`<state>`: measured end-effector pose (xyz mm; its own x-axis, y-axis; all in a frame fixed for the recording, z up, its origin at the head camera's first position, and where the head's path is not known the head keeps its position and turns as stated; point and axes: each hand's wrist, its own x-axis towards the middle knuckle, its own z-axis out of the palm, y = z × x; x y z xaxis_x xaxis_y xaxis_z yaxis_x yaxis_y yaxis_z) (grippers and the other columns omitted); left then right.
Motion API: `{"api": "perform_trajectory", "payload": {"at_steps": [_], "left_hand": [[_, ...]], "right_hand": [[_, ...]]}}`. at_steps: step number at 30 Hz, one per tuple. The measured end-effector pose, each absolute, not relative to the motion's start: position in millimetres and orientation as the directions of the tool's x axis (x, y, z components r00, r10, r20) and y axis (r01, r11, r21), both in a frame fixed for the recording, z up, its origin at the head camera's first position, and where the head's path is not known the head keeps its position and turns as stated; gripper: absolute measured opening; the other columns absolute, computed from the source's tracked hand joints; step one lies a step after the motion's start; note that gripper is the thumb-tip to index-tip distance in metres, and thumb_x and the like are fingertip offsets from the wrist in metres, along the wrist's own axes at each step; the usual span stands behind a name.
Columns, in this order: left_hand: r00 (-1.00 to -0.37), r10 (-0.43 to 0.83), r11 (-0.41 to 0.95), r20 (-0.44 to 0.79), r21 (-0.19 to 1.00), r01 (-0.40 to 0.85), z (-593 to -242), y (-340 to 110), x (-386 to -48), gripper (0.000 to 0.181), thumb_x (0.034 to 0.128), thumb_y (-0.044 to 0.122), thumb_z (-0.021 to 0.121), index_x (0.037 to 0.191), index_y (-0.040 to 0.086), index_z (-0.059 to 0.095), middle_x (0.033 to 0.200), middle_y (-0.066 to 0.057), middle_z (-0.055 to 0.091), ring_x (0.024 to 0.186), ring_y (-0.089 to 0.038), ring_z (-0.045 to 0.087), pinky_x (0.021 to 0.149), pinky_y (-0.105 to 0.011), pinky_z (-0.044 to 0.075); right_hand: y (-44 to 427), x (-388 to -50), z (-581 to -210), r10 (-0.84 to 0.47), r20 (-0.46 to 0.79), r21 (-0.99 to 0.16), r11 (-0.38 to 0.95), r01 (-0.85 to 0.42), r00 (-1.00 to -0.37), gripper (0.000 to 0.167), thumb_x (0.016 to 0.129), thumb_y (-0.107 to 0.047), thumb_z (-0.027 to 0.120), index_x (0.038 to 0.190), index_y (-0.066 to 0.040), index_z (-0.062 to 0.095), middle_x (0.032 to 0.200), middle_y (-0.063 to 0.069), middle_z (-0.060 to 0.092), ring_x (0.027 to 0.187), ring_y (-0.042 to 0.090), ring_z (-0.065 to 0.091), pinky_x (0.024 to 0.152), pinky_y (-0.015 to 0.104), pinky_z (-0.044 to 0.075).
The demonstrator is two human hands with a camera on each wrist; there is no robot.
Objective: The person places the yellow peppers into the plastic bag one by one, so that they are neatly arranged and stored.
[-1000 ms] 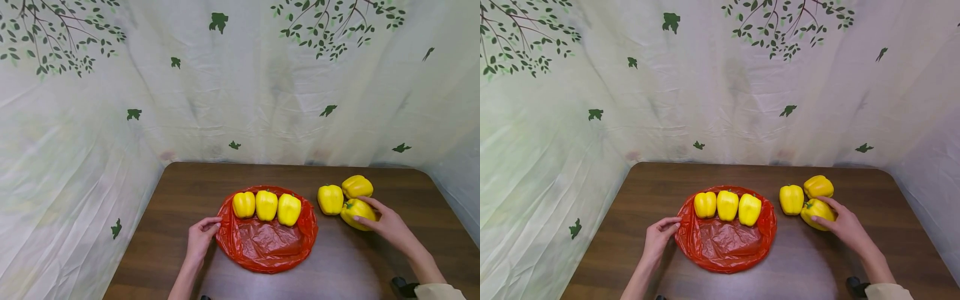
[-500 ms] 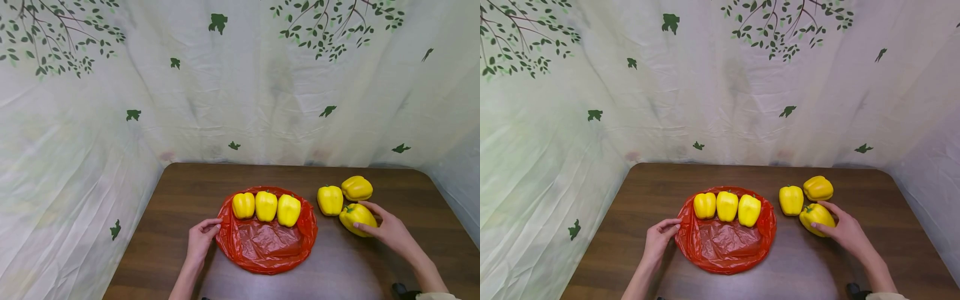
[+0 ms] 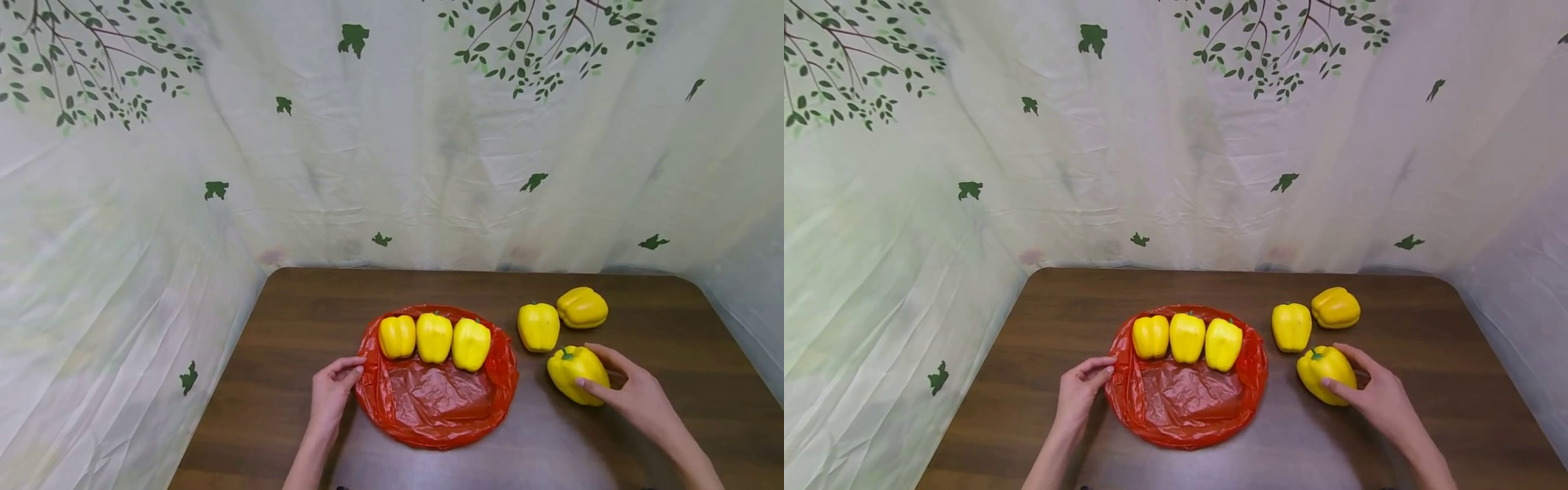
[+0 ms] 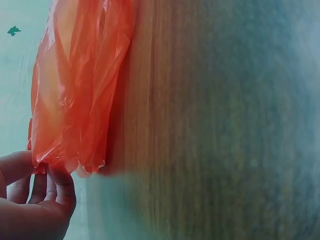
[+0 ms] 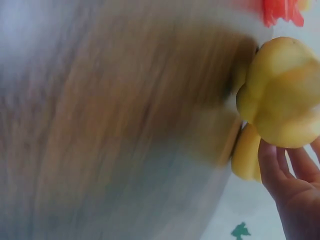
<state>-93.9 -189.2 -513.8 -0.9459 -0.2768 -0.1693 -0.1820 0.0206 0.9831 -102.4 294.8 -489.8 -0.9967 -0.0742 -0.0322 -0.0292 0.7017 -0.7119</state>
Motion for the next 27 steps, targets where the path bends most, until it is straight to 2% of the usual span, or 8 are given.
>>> {"api": "perform_trajectory", "payload": {"at_steps": [2, 7, 9, 11, 14, 17, 20, 27], "left_hand": [[-0.944, -0.279, 0.021, -0.174, 0.982, -0.187, -514.6, -188.6, -94.2, 0.017, 0.0909, 0.000, 0.066, 0.107, -0.001, 0.073, 0.100, -0.014, 0.069, 0.081, -0.018, 0.063, 0.070, -0.024, 0.053], [-0.941, -0.286, 0.022, -0.178, 0.981, -0.192, -513.5, -189.9, -94.3, 0.017, 0.0918, 0.001, 0.066, 0.107, 0.000, 0.073, 0.102, -0.014, 0.069, 0.083, -0.019, 0.064, 0.071, -0.024, 0.054], [-0.941, -0.284, 0.021, -0.181, 0.981, -0.195, -512.3, -190.8, -94.0, 0.018, 0.0922, 0.001, 0.065, 0.108, -0.001, 0.073, 0.103, -0.014, 0.069, 0.083, -0.019, 0.064, 0.071, -0.024, 0.054], [-0.942, -0.279, 0.024, -0.184, 0.980, -0.199, -512.0, -191.5, -93.8, 0.018, 0.0926, 0.002, 0.065, 0.109, 0.000, 0.072, 0.104, -0.014, 0.069, 0.084, -0.018, 0.064, 0.072, -0.025, 0.054], [-0.943, -0.274, 0.025, -0.190, 0.979, -0.204, -512.1, -192.8, -93.8, 0.019, 0.0926, 0.003, 0.066, 0.110, 0.000, 0.072, 0.104, -0.013, 0.069, 0.083, -0.018, 0.064, 0.071, -0.025, 0.054], [-0.942, -0.280, 0.032, -0.187, 0.979, -0.204, -513.0, -194.7, -93.9, 0.017, 0.0917, 0.003, 0.067, 0.108, 0.000, 0.073, 0.102, -0.013, 0.069, 0.081, -0.017, 0.063, 0.069, -0.025, 0.054], [-0.941, -0.287, 0.037, -0.181, 0.979, -0.200, -514.0, -196.1, -94.1, 0.017, 0.0907, 0.001, 0.067, 0.106, -0.001, 0.073, 0.100, -0.013, 0.069, 0.080, -0.017, 0.063, 0.068, -0.024, 0.053], [-0.943, -0.284, 0.040, -0.172, 0.981, -0.191, -514.5, -197.1, -94.9, 0.016, 0.0903, 0.001, 0.067, 0.106, -0.001, 0.073, 0.100, -0.014, 0.070, 0.080, -0.017, 0.063, 0.068, -0.024, 0.053]], "right_hand": [[292.1, -100.9, -489.9, -0.068, -0.016, -0.724, 0.689, -0.035, -0.998, 0.068, 0.087, -0.040, 0.074, 0.142, -0.008, 0.049, 0.133, 0.023, 0.056, 0.106, 0.035, 0.061, 0.073, 0.019, 0.050], [283.5, -98.3, -488.3, -0.069, 0.031, -0.771, 0.634, -0.067, -0.997, 0.062, 0.089, -0.034, 0.074, 0.141, -0.008, 0.051, 0.131, 0.019, 0.057, 0.102, -0.003, 0.054, 0.076, 0.011, 0.047], [279.2, -97.4, -486.8, -0.070, 0.040, -0.792, 0.607, -0.074, -0.997, 0.060, 0.089, -0.032, 0.073, 0.140, -0.007, 0.051, 0.131, 0.017, 0.057, 0.100, -0.012, 0.049, 0.077, 0.009, 0.046], [274.3, -96.9, -484.1, -0.061, 0.026, -0.804, 0.592, -0.057, -0.998, 0.060, 0.090, -0.033, 0.073, 0.140, -0.008, 0.051, 0.133, 0.016, 0.056, 0.101, -0.008, 0.052, 0.077, 0.010, 0.046], [266.8, -97.1, -479.4, -0.038, -0.030, -0.805, 0.593, 0.002, -0.999, 0.062, 0.091, -0.041, 0.070, 0.141, -0.010, 0.050, 0.135, 0.015, 0.055, 0.108, 0.013, 0.059, 0.077, 0.015, 0.048], [260.2, -97.8, -476.0, -0.021, -0.077, -0.805, 0.591, 0.050, -0.997, 0.065, 0.091, -0.048, 0.067, 0.142, -0.012, 0.049, 0.137, 0.015, 0.053, 0.113, 0.033, 0.057, 0.078, 0.021, 0.049], [255.0, -97.9, -475.8, -0.015, -0.088, -0.820, 0.569, 0.064, -0.996, 0.066, 0.090, -0.049, 0.067, 0.143, -0.012, 0.048, 0.138, 0.015, 0.053, 0.115, 0.036, 0.055, 0.078, 0.024, 0.050], [242.8, -97.6, -475.5, -0.042, -0.067, -0.874, 0.484, 0.039, -0.997, 0.066, 0.088, -0.040, 0.073, 0.142, -0.012, 0.047, 0.136, 0.019, 0.053, 0.116, 0.038, 0.055, 0.076, 0.026, 0.054]]}}
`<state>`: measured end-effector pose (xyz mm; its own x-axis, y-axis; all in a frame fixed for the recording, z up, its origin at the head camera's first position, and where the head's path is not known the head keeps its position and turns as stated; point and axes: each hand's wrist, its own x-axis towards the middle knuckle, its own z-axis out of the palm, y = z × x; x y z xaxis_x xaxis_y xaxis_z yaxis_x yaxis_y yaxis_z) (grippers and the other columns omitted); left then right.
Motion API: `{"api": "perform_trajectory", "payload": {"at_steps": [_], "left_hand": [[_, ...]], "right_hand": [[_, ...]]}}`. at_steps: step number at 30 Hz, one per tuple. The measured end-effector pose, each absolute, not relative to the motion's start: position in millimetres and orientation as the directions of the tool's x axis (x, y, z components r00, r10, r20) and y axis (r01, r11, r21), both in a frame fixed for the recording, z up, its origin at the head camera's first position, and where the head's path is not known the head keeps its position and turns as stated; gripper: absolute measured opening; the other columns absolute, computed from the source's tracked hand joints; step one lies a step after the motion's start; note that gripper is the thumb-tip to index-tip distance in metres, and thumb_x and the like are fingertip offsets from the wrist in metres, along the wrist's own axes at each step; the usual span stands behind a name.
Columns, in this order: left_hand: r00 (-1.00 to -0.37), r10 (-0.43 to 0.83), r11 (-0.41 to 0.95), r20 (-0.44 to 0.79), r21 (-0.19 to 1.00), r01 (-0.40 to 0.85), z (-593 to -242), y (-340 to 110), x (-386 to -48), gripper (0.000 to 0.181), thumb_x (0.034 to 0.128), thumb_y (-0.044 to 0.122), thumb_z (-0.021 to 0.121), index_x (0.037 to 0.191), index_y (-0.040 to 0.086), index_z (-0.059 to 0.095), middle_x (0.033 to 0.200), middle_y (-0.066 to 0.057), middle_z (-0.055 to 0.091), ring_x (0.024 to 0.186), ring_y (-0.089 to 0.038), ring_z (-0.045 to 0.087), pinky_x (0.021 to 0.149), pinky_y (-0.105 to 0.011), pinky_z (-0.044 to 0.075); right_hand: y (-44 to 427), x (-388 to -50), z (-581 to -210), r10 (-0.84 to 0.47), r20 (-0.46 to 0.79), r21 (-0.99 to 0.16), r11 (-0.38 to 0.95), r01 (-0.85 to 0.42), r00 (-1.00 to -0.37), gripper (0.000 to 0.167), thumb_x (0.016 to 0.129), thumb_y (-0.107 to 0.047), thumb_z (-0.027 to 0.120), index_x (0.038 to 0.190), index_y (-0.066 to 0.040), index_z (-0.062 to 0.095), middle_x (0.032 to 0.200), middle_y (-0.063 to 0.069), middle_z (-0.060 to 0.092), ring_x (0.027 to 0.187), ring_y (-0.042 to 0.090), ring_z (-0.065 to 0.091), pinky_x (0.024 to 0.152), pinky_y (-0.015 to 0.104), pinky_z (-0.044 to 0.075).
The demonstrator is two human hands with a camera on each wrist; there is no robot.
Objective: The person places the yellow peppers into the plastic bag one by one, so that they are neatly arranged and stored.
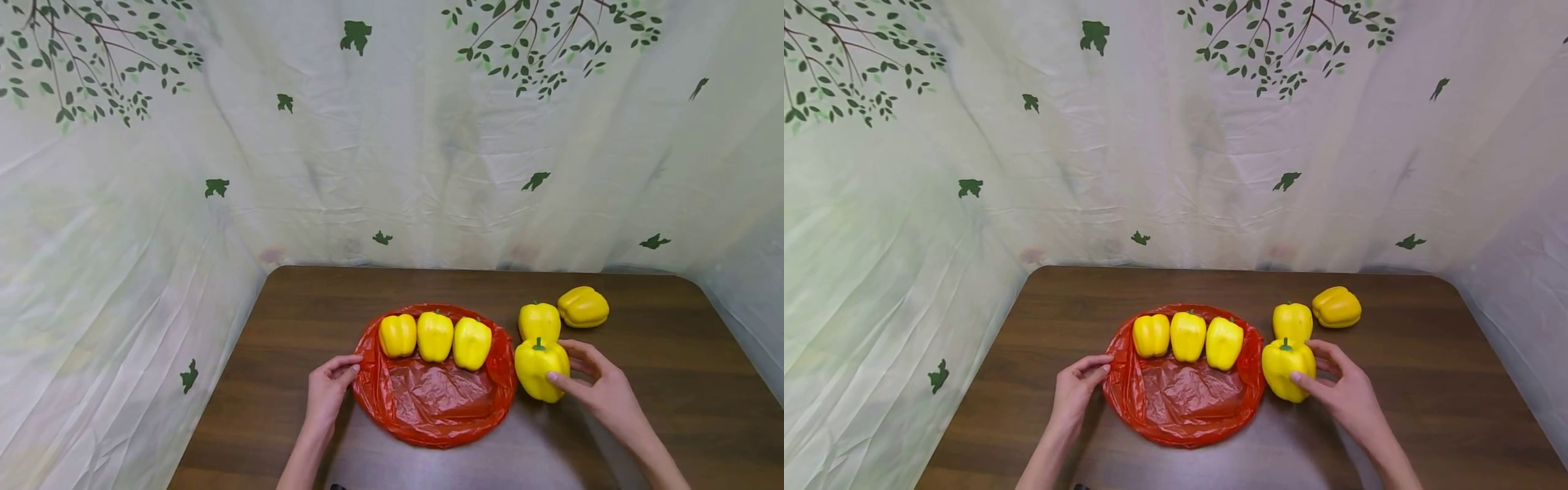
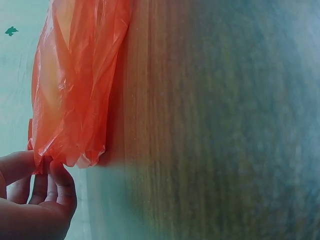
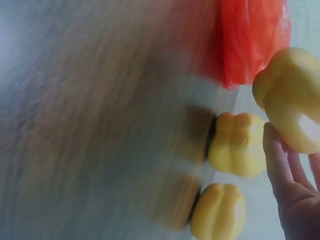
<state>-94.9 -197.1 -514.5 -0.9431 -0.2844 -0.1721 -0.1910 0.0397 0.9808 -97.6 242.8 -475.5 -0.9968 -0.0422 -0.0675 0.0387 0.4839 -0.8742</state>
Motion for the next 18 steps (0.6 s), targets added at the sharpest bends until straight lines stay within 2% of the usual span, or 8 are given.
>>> {"api": "perform_trajectory", "payload": {"at_steps": [4, 11, 13, 18], "left_hand": [[-0.944, -0.286, 0.036, -0.163, 0.983, -0.181, -514.6, -196.0, -95.1, 0.016, 0.0897, -0.001, 0.067, 0.104, -0.001, 0.074, 0.098, -0.013, 0.070, 0.079, -0.016, 0.063, 0.067, -0.024, 0.052], [-0.949, -0.277, 0.046, -0.148, 0.985, -0.167, -513.8, -195.4, -95.5, 0.015, 0.0899, -0.003, 0.065, 0.103, -0.004, 0.072, 0.098, -0.014, 0.069, 0.080, -0.015, 0.063, 0.067, -0.023, 0.052], [-0.948, -0.278, 0.045, -0.153, 0.984, -0.172, -512.9, -195.4, -95.8, 0.016, 0.0901, -0.003, 0.065, 0.104, -0.004, 0.072, 0.098, -0.014, 0.069, 0.080, -0.015, 0.063, 0.067, -0.023, 0.052], [-0.944, -0.285, 0.056, -0.164, 0.981, -0.188, -510.8, -195.4, -96.3, 0.017, 0.0894, -0.004, 0.065, 0.104, -0.002, 0.072, 0.099, -0.014, 0.070, 0.080, -0.018, 0.063, 0.068, -0.024, 0.053]], "right_hand": [[236.0, -98.3, -476.3, -0.071, -0.014, -0.894, 0.448, -0.019, -0.997, 0.063, 0.088, -0.032, 0.075, 0.139, -0.009, 0.048, 0.135, 0.018, 0.052, 0.114, 0.033, 0.056, 0.079, 0.025, 0.054], [220.8, -100.1, -476.1, -0.083, 0.061, -0.915, 0.393, -0.089, -0.995, 0.057, 0.088, -0.025, 0.076, 0.137, -0.009, 0.051, 0.131, 0.016, 0.055, 0.104, 0.003, 0.059, 0.081, 0.017, 0.051], [215.8, -101.0, -475.1, -0.082, 0.086, -0.915, 0.388, -0.112, -0.993, 0.057, 0.087, -0.024, 0.076, 0.137, -0.010, 0.052, 0.131, 0.015, 0.057, 0.104, 0.001, 0.058, 0.082, 0.016, 0.050], [204.4, -103.6, -472.3, -0.085, 0.132, -0.910, 0.384, -0.155, -0.988, 0.057, 0.086, -0.022, 0.078, 0.137, -0.013, 0.054, 0.129, 0.010, 0.059, 0.106, 0.005, 0.055, 0.083, 0.017, 0.050]]}}
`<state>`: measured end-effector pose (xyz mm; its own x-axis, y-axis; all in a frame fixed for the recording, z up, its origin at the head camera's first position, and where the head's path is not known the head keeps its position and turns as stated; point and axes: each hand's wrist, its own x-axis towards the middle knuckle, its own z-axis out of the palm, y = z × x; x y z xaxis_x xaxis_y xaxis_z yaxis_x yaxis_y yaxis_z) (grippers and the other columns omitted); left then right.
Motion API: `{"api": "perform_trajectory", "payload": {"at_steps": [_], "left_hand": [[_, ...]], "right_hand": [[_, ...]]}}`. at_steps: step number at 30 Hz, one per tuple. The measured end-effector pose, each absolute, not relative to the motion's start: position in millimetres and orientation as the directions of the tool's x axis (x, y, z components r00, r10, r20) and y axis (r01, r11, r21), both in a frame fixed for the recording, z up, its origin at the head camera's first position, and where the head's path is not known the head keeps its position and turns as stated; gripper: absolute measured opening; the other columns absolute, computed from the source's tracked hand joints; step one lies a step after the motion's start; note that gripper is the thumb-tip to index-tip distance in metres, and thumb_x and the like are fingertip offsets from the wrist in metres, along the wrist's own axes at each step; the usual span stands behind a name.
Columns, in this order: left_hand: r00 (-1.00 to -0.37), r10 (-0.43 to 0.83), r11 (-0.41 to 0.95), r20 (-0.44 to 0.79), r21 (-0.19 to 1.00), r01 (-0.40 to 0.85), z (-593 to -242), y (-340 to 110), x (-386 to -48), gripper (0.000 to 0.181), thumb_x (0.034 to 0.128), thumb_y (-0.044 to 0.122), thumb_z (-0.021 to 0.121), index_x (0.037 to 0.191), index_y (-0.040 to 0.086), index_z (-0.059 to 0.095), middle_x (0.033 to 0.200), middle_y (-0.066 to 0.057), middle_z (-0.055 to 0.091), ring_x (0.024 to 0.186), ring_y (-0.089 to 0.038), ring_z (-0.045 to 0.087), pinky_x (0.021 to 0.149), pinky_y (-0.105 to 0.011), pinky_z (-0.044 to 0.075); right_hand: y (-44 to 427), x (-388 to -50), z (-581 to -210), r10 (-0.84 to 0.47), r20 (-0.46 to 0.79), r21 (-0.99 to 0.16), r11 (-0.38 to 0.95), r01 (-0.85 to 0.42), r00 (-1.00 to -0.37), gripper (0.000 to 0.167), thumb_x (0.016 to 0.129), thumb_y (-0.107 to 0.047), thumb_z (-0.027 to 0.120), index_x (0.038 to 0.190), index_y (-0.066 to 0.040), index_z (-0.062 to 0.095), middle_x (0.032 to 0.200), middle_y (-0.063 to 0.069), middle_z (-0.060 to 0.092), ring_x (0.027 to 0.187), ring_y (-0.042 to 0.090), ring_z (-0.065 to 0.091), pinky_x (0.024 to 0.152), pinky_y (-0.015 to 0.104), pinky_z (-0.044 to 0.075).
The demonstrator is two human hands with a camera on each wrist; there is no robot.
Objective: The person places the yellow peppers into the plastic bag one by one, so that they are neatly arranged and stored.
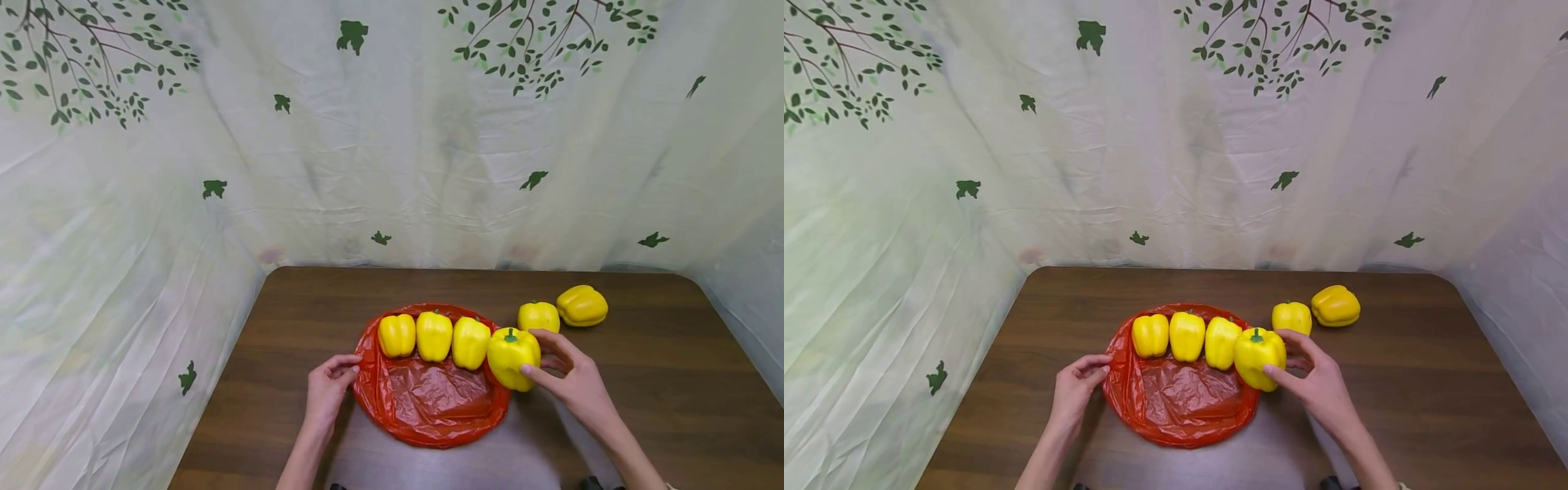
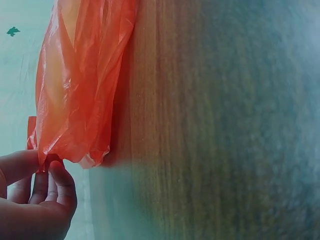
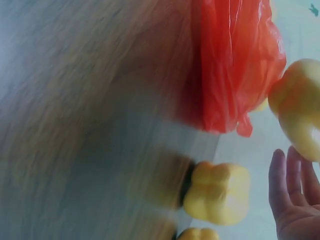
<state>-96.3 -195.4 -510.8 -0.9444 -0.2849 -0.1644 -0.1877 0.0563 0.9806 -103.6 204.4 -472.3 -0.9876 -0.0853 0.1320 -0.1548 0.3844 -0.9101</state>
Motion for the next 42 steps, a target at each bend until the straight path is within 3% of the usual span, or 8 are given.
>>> {"api": "perform_trajectory", "payload": {"at_steps": [12, 26, 34, 42], "left_hand": [[-0.955, -0.269, 0.053, -0.125, 0.988, -0.144, -508.5, -191.6, -98.5, 0.016, 0.0887, -0.004, 0.066, 0.103, -0.001, 0.073, 0.096, -0.014, 0.069, 0.075, -0.017, 0.061, 0.063, -0.024, 0.052], [-0.966, -0.240, 0.087, -0.096, 0.989, -0.120, -506.1, -190.7, -98.1, 0.015, 0.0915, -0.004, 0.063, 0.102, -0.002, 0.074, 0.096, -0.014, 0.069, 0.071, -0.015, 0.056, 0.058, -0.024, 0.046], [-0.966, -0.244, 0.095, -0.081, 0.990, -0.107, -506.7, -192.5, -98.2, 0.016, 0.0925, -0.005, 0.062, 0.101, -0.001, 0.074, 0.098, -0.013, 0.069, 0.074, -0.017, 0.056, 0.058, -0.024, 0.043], [-0.965, -0.247, 0.085, -0.090, 0.990, -0.115, -505.3, -192.2, -98.5, 0.017, 0.0925, -0.006, 0.061, 0.101, 0.000, 0.074, 0.098, -0.013, 0.069, 0.074, -0.017, 0.057, 0.061, -0.026, 0.047]], "right_hand": [[186.9, -105.6, -469.8, -0.132, 0.137, -0.961, 0.223, -0.165, -0.982, 0.056, 0.088, -0.015, 0.076, 0.138, -0.009, 0.051, 0.134, 0.012, 0.053, 0.111, 0.012, 0.056, 0.084, 0.023, 0.053], [165.1, -106.8, -475.2, -0.194, 0.143, -0.964, 0.195, -0.181, -0.970, 0.059, 0.086, -0.016, 0.077, 0.138, -0.008, 0.049, 0.138, 0.007, 0.052, 0.118, 0.022, 0.053, 0.088, 0.027, 0.052], [150.8, -105.2, -478.9, -0.244, 0.150, -0.963, 0.182, -0.197, -0.958, 0.055, 0.086, -0.015, 0.076, 0.135, -0.017, 0.052, 0.136, 0.005, 0.052, 0.119, 0.025, 0.052, 0.088, 0.032, 0.052], [135.2, -104.8, -481.3, -0.287, 0.146, -0.978, 0.104, -0.182, -0.947, 0.055, 0.087, -0.013, 0.076, 0.136, -0.018, 0.052, 0.135, 0.007, 0.051, 0.121, 0.026, 0.050, 0.090, 0.031, 0.051]]}}
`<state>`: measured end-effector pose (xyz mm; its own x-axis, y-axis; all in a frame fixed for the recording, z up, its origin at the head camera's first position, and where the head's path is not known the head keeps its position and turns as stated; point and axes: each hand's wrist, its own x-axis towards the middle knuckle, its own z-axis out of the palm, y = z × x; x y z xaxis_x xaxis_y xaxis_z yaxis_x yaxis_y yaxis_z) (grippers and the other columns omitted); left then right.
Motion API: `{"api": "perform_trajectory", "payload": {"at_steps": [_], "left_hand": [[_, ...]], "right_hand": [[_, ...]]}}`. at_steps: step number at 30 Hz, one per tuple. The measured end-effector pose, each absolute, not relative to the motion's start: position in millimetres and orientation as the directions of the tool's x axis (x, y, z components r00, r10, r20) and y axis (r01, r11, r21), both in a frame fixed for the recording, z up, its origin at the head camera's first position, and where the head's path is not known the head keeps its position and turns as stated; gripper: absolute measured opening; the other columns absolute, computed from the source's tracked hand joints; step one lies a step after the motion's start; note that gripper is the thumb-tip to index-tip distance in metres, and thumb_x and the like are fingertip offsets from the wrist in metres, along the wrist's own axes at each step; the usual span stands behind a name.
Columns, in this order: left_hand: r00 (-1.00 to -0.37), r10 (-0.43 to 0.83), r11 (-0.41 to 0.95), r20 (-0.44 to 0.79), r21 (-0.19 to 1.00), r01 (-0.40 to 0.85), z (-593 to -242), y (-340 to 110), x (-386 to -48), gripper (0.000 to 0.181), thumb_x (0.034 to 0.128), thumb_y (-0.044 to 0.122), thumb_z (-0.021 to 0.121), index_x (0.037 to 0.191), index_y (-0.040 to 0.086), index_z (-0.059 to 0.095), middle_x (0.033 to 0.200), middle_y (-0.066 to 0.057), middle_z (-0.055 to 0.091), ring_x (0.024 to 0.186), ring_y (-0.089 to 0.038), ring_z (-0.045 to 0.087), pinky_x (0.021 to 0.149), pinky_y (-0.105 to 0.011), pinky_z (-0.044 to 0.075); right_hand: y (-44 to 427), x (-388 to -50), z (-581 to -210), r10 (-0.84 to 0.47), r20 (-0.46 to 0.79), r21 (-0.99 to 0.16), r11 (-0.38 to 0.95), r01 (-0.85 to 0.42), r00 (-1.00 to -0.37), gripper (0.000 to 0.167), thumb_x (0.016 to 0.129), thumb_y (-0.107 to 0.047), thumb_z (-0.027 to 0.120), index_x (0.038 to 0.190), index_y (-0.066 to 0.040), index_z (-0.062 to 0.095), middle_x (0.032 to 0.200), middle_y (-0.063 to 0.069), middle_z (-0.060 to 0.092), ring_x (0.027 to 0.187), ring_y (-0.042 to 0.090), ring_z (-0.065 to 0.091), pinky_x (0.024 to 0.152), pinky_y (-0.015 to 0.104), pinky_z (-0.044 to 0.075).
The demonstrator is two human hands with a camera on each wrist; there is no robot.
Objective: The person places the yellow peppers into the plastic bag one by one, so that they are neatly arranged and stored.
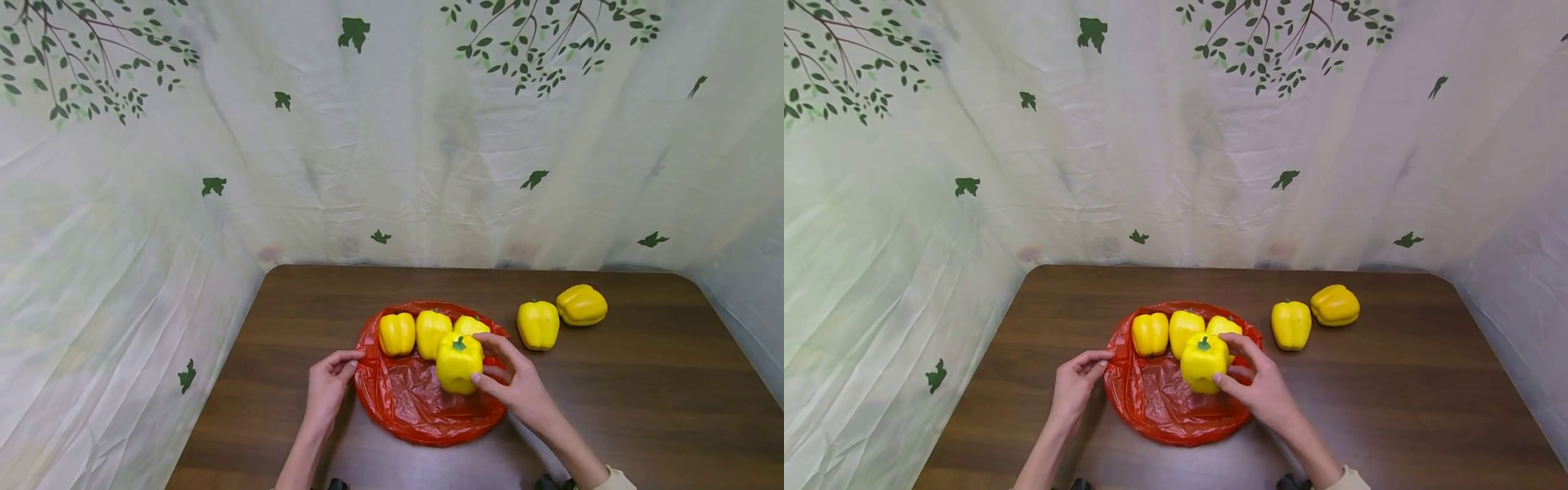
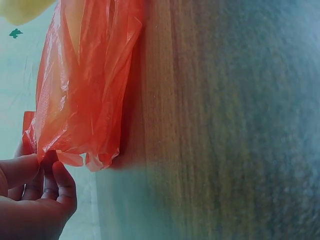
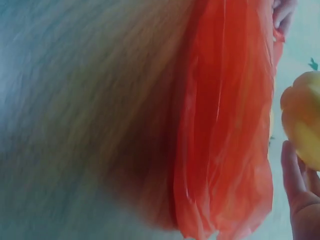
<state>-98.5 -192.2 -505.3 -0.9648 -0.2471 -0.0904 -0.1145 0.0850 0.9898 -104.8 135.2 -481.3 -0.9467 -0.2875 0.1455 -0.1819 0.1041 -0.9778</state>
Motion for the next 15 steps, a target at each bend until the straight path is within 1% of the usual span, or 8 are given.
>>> {"api": "perform_trajectory", "payload": {"at_steps": [5, 12, 15], "left_hand": [[-0.965, -0.245, 0.082, -0.092, 0.990, -0.115, -503.9, -192.0, -97.9, 0.018, 0.0927, -0.006, 0.060, 0.102, 0.000, 0.074, 0.100, -0.014, 0.069, 0.077, -0.017, 0.059, 0.065, -0.027, 0.050], [-0.964, -0.249, 0.066, -0.095, 0.991, -0.115, -502.4, -189.9, -97.6, 0.017, 0.0931, -0.005, 0.060, 0.102, 0.000, 0.074, 0.100, -0.014, 0.068, 0.073, -0.016, 0.056, 0.059, -0.025, 0.047], [-0.964, -0.252, 0.052, -0.083, 0.994, -0.099, -501.7, -189.1, -97.4, 0.016, 0.0932, -0.005, 0.060, 0.102, -0.001, 0.074, 0.100, -0.014, 0.068, 0.075, -0.015, 0.058, 0.061, -0.024, 0.048]], "right_hand": [[124.0, -103.3, -482.9, -0.319, 0.133, -0.985, 0.059, -0.160, -0.938, 0.055, 0.087, -0.012, 0.075, 0.136, -0.018, 0.051, 0.136, 0.008, 0.050, 0.122, 0.028, 0.051, 0.091, 0.032, 0.051], [109.6, -98.8, -485.7, -0.361, 0.082, -0.994, 0.042, -0.104, -0.929, 0.055, 0.088, -0.014, 0.074, 0.137, -0.020, 0.049, 0.135, 0.011, 0.050, 0.120, 0.033, 0.053, 0.092, 0.032, 0.050], [103.6, -96.7, -488.0, -0.383, 0.044, -0.996, 0.055, -0.071, -0.923, 0.055, 0.089, -0.017, 0.074, 0.137, -0.021, 0.049, 0.134, 0.011, 0.051, 0.119, 0.033, 0.054, 0.092, 0.032, 0.050]]}}
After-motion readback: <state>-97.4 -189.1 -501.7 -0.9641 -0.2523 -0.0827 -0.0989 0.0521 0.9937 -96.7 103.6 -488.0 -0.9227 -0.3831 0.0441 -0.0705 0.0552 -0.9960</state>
